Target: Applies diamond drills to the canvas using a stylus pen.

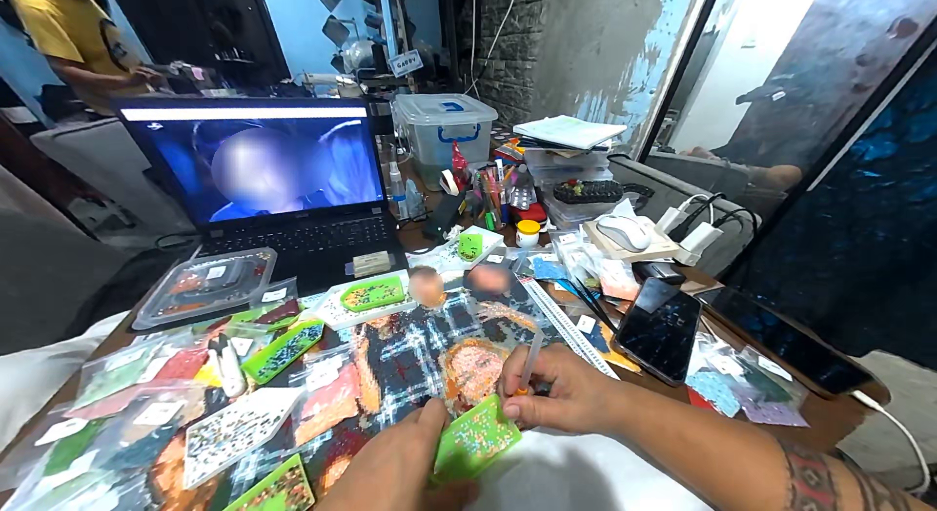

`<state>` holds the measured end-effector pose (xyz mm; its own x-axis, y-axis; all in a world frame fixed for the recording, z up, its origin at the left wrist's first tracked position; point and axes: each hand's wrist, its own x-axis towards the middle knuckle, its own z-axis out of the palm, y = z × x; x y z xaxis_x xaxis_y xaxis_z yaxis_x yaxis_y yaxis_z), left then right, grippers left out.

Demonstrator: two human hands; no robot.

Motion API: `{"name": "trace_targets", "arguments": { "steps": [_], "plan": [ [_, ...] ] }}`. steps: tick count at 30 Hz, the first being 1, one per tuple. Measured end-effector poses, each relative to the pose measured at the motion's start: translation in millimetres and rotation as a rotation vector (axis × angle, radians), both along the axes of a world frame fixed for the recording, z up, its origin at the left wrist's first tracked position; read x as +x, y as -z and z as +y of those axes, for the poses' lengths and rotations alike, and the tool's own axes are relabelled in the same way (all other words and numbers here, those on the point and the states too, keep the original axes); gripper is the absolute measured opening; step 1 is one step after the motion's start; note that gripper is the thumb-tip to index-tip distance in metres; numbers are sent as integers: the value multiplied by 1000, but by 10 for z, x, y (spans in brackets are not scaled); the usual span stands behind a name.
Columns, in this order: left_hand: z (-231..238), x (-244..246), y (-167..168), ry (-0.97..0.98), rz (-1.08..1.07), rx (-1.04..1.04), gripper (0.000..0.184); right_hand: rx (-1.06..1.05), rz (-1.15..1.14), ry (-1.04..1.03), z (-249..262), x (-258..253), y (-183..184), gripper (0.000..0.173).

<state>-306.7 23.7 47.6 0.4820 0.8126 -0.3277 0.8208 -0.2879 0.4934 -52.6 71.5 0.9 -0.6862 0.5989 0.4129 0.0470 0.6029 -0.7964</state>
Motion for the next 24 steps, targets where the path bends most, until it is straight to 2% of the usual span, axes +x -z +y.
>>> {"name": "trace_targets", "arguments": {
  "steps": [7, 24],
  "plan": [
    [-7, -3, 5, 13, -17, 16, 57, 76, 28, -14, 10, 1, 14, 24],
    [0, -4, 14, 11, -17, 10, 58, 81, -8, -48, -12, -21, 18, 23]
  ]
}}
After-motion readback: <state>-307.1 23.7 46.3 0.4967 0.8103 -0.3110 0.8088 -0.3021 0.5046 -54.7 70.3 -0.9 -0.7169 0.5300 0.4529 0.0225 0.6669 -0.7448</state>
